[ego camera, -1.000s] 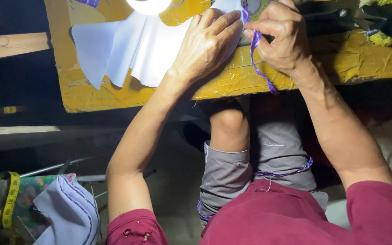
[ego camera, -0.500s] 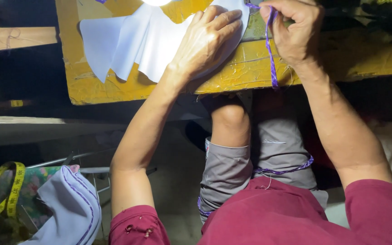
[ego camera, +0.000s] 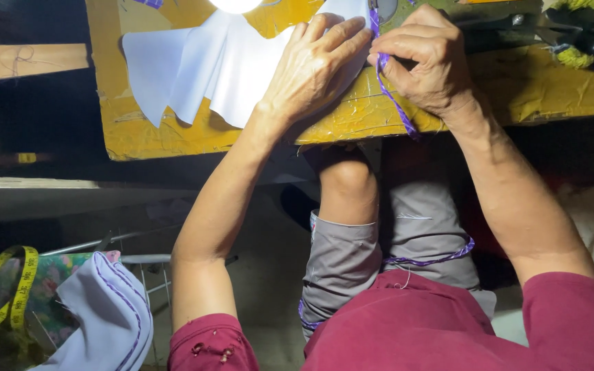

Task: A person is sewing a purple decorative trim onto the curved edge of a white fabric piece at a workstation.

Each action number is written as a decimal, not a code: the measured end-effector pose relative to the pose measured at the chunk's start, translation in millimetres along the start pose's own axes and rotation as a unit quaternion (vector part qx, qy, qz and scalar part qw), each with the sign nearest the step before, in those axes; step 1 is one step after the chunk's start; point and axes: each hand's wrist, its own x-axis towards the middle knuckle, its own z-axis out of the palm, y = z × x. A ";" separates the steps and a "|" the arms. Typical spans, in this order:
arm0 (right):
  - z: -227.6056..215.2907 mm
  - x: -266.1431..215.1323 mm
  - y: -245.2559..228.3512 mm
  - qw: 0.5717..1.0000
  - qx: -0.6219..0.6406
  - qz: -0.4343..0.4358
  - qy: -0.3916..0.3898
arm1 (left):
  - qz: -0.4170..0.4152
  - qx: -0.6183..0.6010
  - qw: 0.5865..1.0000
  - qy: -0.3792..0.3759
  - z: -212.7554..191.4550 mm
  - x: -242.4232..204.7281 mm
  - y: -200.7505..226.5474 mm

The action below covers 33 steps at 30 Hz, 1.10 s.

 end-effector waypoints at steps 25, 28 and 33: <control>-3.6 6.7 -2.1 0.989 0.080 0.063 0.110 | 0.013 0.063 0.997 -0.031 0.4 1.2 -4.2; -2.6 2.3 0.1 0.992 0.099 0.053 0.065 | 0.006 0.055 0.998 -0.025 1.6 1.1 -1.9; -2.5 1.0 -4.6 0.997 0.078 0.020 0.008 | -0.015 0.043 0.998 -0.031 2.5 0.3 0.8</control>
